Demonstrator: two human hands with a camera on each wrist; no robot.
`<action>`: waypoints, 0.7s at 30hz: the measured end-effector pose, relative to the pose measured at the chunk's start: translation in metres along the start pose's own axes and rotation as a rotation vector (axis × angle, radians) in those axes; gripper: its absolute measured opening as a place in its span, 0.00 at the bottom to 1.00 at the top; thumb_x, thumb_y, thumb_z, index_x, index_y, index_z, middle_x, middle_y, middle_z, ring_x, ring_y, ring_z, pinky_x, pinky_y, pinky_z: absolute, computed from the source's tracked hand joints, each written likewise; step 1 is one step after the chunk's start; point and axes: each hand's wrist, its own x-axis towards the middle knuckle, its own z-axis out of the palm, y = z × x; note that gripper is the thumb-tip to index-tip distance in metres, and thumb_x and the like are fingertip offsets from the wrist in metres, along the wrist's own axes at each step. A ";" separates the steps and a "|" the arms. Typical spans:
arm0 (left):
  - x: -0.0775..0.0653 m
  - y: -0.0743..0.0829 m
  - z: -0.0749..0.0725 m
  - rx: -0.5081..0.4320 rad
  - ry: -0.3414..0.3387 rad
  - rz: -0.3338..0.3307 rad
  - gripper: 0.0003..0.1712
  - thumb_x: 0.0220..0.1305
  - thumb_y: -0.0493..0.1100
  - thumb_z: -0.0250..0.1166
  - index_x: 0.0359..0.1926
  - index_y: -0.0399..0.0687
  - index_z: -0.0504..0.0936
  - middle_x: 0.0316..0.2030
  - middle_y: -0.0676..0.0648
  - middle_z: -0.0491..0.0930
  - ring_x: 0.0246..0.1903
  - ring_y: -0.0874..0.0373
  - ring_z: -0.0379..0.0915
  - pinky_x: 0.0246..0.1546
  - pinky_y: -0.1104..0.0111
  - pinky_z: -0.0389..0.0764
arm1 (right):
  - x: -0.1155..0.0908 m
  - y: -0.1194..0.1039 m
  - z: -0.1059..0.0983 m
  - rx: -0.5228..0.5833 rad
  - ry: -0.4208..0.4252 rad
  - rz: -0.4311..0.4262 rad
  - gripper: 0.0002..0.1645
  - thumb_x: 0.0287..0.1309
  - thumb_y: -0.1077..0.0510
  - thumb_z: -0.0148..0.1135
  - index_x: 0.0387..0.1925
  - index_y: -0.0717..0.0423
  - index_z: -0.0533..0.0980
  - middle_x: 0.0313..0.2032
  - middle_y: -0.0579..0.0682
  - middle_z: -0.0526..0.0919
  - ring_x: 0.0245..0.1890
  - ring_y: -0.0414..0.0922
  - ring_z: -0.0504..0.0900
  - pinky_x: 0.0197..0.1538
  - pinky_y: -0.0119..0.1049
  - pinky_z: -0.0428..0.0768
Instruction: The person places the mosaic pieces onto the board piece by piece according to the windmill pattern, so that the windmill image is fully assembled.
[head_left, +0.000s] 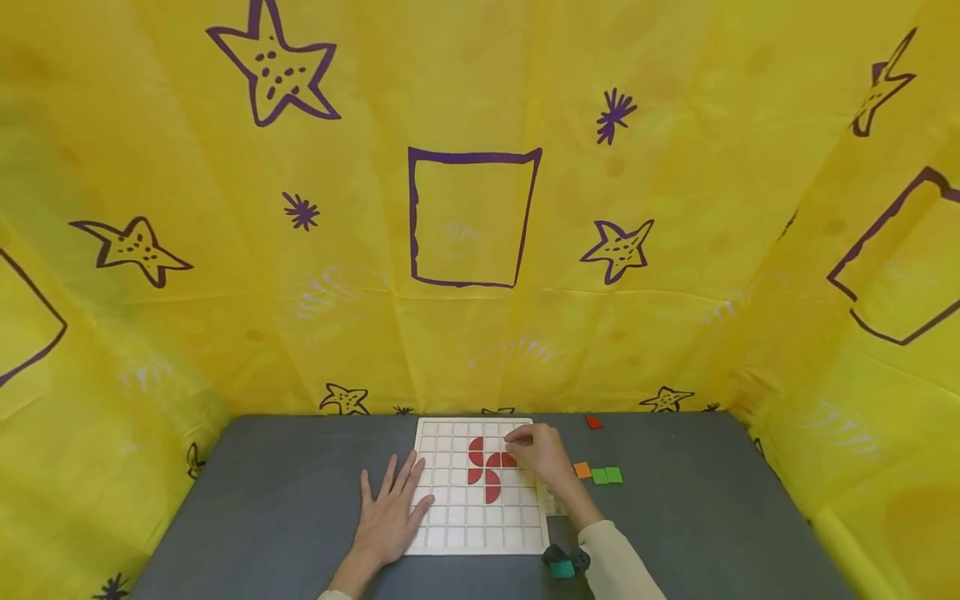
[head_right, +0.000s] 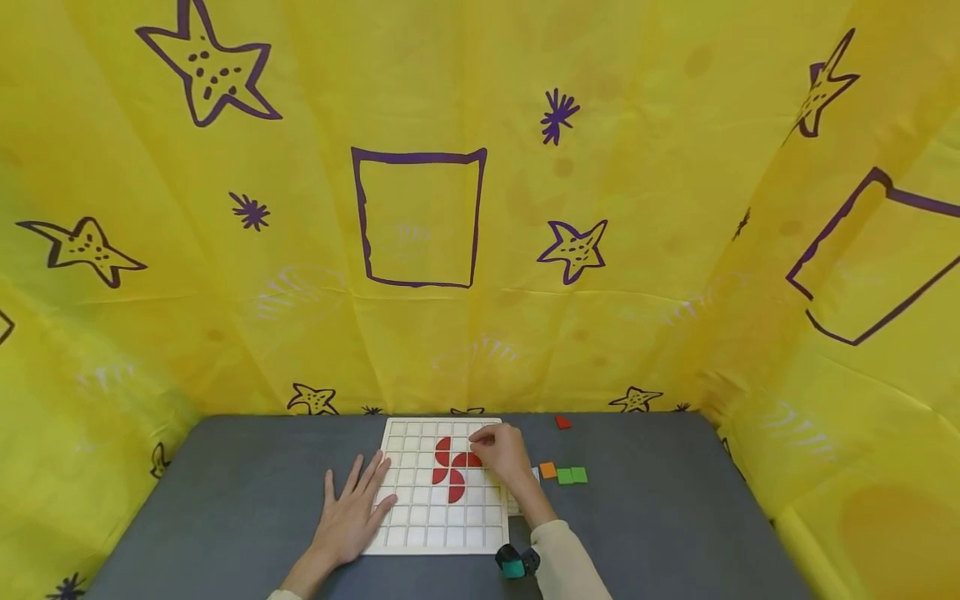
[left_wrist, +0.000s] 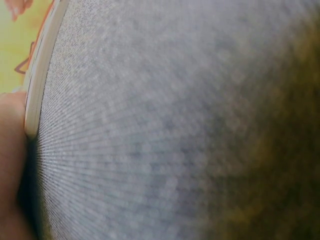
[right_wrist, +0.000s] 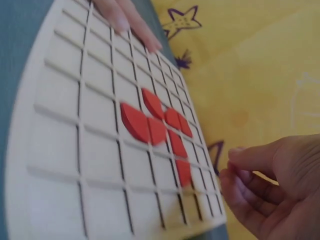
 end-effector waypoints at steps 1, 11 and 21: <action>0.000 0.000 0.000 0.001 -0.008 -0.003 0.36 0.72 0.62 0.49 0.73 0.50 0.63 0.75 0.48 0.56 0.73 0.40 0.46 0.64 0.31 0.34 | 0.000 0.002 -0.004 -0.015 0.007 -0.001 0.04 0.56 0.64 0.69 0.34 0.61 0.86 0.31 0.48 0.85 0.31 0.42 0.80 0.36 0.36 0.81; 0.001 0.000 0.000 0.009 -0.005 -0.008 0.36 0.72 0.63 0.49 0.74 0.52 0.62 0.75 0.49 0.55 0.73 0.40 0.46 0.64 0.31 0.34 | 0.005 0.025 -0.037 -0.115 0.107 -0.051 0.04 0.54 0.67 0.69 0.34 0.62 0.85 0.30 0.48 0.86 0.30 0.44 0.81 0.34 0.40 0.82; 0.000 -0.001 0.002 0.015 -0.011 -0.007 0.36 0.73 0.64 0.47 0.74 0.52 0.62 0.75 0.49 0.55 0.73 0.41 0.47 0.64 0.31 0.35 | 0.008 0.049 -0.059 -0.087 0.143 -0.031 0.06 0.54 0.65 0.70 0.35 0.61 0.86 0.31 0.48 0.86 0.32 0.46 0.82 0.37 0.39 0.82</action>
